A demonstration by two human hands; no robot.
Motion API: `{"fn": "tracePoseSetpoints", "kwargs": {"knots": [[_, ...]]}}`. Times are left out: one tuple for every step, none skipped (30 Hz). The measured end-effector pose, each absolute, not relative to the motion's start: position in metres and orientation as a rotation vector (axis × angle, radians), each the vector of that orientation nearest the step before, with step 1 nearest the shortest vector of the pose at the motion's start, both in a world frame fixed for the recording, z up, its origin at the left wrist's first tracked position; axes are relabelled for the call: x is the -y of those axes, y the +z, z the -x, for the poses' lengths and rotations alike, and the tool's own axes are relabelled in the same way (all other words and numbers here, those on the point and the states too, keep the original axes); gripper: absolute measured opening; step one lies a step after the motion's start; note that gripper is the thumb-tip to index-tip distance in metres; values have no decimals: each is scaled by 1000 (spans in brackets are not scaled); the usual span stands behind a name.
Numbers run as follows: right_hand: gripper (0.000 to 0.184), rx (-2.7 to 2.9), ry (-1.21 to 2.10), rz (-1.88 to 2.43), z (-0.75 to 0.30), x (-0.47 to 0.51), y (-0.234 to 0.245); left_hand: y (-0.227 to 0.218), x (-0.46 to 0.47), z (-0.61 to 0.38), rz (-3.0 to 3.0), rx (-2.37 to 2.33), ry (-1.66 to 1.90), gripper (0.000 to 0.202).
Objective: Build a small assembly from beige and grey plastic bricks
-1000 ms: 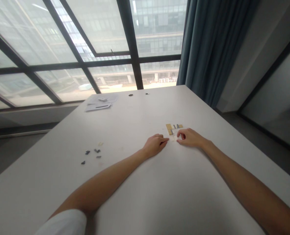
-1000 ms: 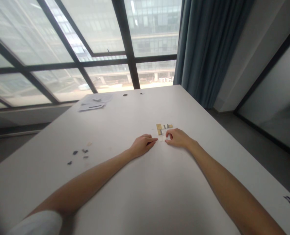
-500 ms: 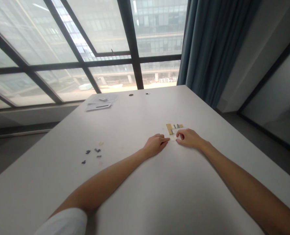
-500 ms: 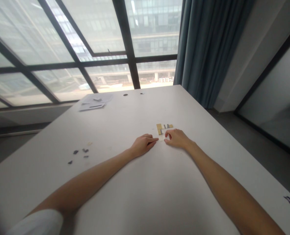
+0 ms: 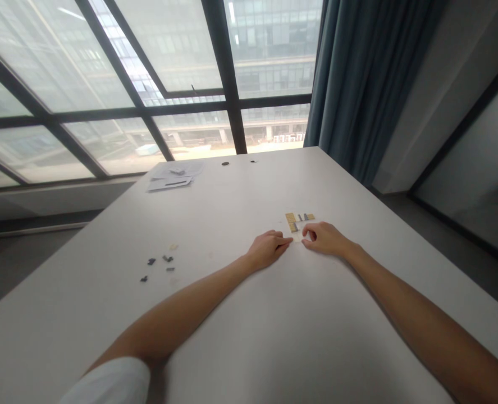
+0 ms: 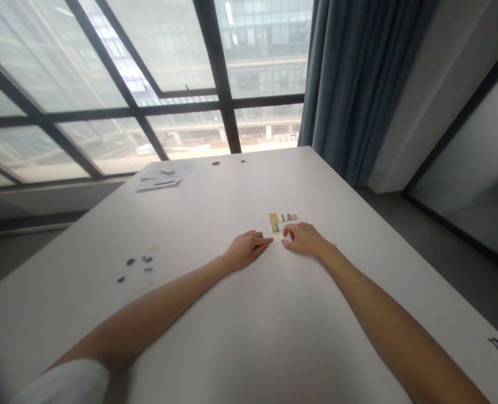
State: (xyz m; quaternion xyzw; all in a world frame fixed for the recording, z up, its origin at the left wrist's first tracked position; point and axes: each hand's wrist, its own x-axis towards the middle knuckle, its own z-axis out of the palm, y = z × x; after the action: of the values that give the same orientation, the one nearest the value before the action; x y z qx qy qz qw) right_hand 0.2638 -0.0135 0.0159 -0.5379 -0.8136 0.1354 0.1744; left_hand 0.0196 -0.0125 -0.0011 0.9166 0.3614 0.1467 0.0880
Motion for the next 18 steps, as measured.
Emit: {"fn": "tracePoseSetpoints", "kwargs": {"knots": [[12, 2308, 385, 1522, -264, 13, 16, -1, 12, -20, -2727, -1076, 435, 37], [12, 2310, 389, 1519, -264, 14, 16, -1, 12, -20, -2726, -1075, 431, 37], [12, 2312, 392, 1515, -264, 14, 16, -1, 12, -19, -2726, -1075, 428, 37], [12, 2316, 395, 1510, -264, 14, 16, -1, 12, -19, -2726, -1074, 428, 37], [12, 2318, 398, 1504, -263, 14, 17, -1, 12, -19, -2727, -1073, 429, 37], [12, 2319, 401, 1502, -263, 14, 17, -1, 12, -19, -2730, -1071, 431, 37], [11, 2319, 406, 1498, -263, 15, 17, -1, 12, -19, -2734, -1070, 432, 37], [11, 2317, 411, 1496, -263, 15, 18, -2, 11, -19, -2738, -1069, 433, 37], [11, 2314, 416, 1495, -263, 15, 18, -2, 11, -19, -2740, -1070, 432, 37], [11, 2310, 421, 1491, -263, 15, 18, -2, 11, -19, -2742, -1070, 431, 37], [11, 2308, 425, 1486, -263, 15, 18, -2, 11, -19, -2742, -1071, 429, 37], [11, 2307, 430, 1479, -263, 15, 18, -2, 12, -19, -2741, -1071, 428, 37], [11, 2306, 433, 1473, -263, 14, 18, -1, 12, -19, -2740, -1071, 428, 37], [12, 2306, 437, 1472, -264, 14, 17, -1, 12, -19, -2738, -1073, 427, 37], [12, 2306, 442, 1473, -264, 14, 17, 0, 12, -19, -2736, -1076, 425, 37], [12, 2305, 446, 1477, -264, 14, 17, 0, 12, -20, -2733, -1080, 422, 37], [12, 2303, 447, 1478, -265, 14, 17, 1, 13, -20, -2730, -1085, 419, 37], [12, 2301, 447, 1477, -265, 14, 17, 1, 13, -20, -2727, -1087, 416, 37]]}}
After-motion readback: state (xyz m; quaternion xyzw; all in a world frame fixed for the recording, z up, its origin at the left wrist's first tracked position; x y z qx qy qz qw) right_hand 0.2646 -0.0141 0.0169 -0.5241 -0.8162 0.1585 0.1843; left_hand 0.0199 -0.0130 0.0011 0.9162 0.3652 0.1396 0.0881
